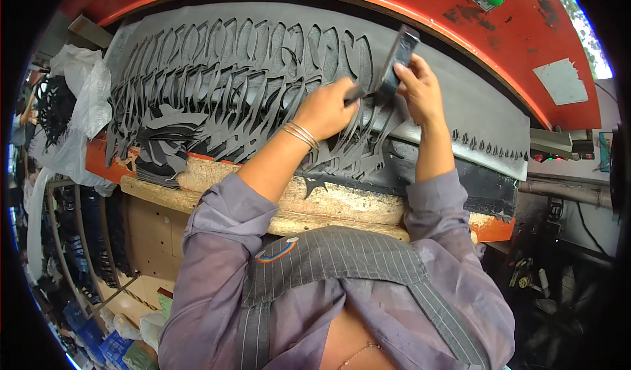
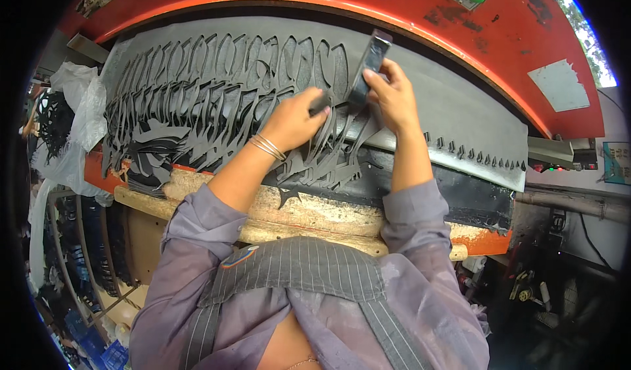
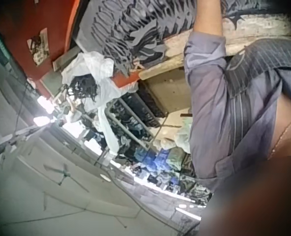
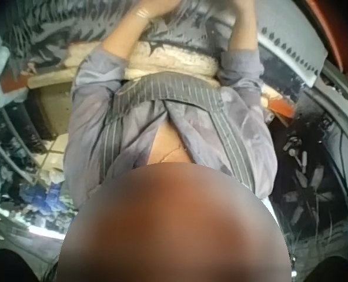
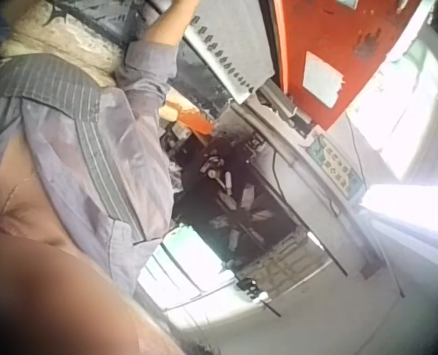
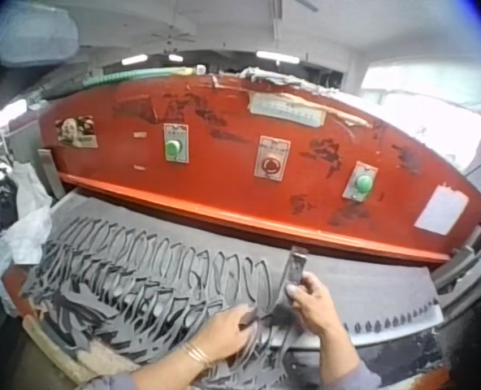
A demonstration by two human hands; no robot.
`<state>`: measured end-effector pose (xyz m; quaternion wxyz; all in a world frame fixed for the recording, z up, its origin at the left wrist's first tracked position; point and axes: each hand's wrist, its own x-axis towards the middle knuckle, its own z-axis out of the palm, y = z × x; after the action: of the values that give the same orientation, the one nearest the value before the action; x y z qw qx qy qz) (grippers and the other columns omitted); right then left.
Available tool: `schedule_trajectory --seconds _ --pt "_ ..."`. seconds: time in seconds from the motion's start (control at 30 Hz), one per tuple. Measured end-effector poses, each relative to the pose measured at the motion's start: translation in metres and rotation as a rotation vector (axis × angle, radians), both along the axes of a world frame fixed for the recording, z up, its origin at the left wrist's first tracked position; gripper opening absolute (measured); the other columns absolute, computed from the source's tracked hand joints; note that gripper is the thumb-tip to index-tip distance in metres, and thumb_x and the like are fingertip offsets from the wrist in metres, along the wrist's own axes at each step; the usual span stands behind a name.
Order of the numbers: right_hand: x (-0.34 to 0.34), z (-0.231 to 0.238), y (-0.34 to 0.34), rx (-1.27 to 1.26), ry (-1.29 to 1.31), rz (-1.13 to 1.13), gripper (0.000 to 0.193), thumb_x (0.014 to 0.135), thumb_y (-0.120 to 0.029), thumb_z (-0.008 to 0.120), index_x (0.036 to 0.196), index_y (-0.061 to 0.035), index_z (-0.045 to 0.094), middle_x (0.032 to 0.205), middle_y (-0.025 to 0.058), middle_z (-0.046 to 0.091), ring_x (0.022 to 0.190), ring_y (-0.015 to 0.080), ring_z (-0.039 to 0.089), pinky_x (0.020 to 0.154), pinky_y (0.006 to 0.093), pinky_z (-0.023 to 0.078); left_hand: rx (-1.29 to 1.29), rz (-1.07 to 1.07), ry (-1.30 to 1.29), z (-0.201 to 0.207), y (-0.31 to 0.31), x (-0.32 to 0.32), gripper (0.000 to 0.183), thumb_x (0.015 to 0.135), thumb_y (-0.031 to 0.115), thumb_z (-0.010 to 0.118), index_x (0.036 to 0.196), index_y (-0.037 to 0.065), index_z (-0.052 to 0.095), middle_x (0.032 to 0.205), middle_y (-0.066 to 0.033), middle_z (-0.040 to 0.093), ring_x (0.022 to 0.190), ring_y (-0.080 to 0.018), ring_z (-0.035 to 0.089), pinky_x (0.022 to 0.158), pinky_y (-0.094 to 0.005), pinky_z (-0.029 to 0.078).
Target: The recorder is arranging cut shoe components on a machine bed and then moves to a workbench to sort and mark them with a pencil.
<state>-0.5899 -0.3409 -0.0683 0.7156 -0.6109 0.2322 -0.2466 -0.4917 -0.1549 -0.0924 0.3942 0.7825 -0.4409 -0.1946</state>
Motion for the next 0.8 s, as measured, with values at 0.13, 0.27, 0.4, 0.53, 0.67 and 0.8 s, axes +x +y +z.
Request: schedule_trajectory --seconds 0.13,0.27,0.4,0.53,0.67,0.8 --pt "-0.041 0.016 0.036 -0.117 0.115 0.179 0.042 0.079 -0.007 0.074 0.116 -0.001 0.055 0.092 0.0049 0.064 0.076 0.008 0.057 0.064 0.0218 0.049 -0.496 0.2 0.724 0.019 0.0 -0.003 0.039 0.09 0.034 0.063 0.106 -0.001 0.057 0.098 -0.0096 0.067 0.087 -0.0173 0.064 0.074 -0.0312 0.05" --pt "-0.051 0.007 0.065 -0.552 0.096 0.382 0.032 0.071 -0.012 0.078 0.1 -0.0038 0.065 0.09 0.0034 0.05 0.082 0.0142 0.052 0.074 0.0265 0.043 -0.354 0.217 0.322 0.027 0.009 -0.031 0.05 0.085 0.037 0.068 0.109 0.0 0.045 0.086 -0.0201 0.063 0.079 -0.032 0.065 0.07 -0.0389 0.05" --pt "-0.054 0.029 0.044 -0.93 0.216 0.579 0.037 0.067 -0.014 0.077 0.101 -0.0059 0.067 0.091 0.0078 0.045 0.083 0.0202 0.053 0.071 0.028 0.044 -0.321 0.144 0.29 0.034 0.022 -0.035 0.054 0.078 0.033 0.075 0.104 0.002 0.04 0.085 -0.0202 0.062 0.08 -0.0341 0.064 0.07 -0.0395 0.05" --pt "-0.032 0.071 -0.014 -1.419 0.231 0.505 0.023 0.068 -0.001 0.068 0.089 -0.0102 0.071 0.096 0.0076 0.053 0.089 0.0247 0.057 0.071 0.0338 0.051 -0.302 0.261 0.141 0.047 0.025 -0.001 0.058 0.072 0.021 0.079 0.114 0.002 0.044 0.089 -0.0126 0.064 0.078 -0.0212 0.064 0.07 -0.0339 0.052" --pt "0.012 0.071 -0.061 -1.8 -0.043 0.563 0.012 0.065 0.002 0.062 0.074 -0.004 0.066 0.103 0.0108 0.057 0.1 0.0287 0.058 0.079 0.035 0.051 -0.302 0.239 0.465 0.05 0.002 0.042 0.028 0.072 0.012 0.073 0.096 0.0 0.063 0.077 -0.0053 0.064 0.066 -0.0158 0.06 0.063 -0.0276 0.05" --pt "0.036 0.036 -0.075 -1.801 0.08 0.767 0.013 0.073 -0.011 0.059 0.08 -0.0017 0.064 0.108 0.0109 0.056 0.108 0.0301 0.055 0.09 0.0377 0.047 -0.279 0.128 0.445 0.036 -0.053 0.059 0.035 0.072 0.022 0.071 0.097 0.0 0.062 0.076 -0.0054 0.064 0.065 -0.0151 0.06 0.063 -0.0293 0.049"
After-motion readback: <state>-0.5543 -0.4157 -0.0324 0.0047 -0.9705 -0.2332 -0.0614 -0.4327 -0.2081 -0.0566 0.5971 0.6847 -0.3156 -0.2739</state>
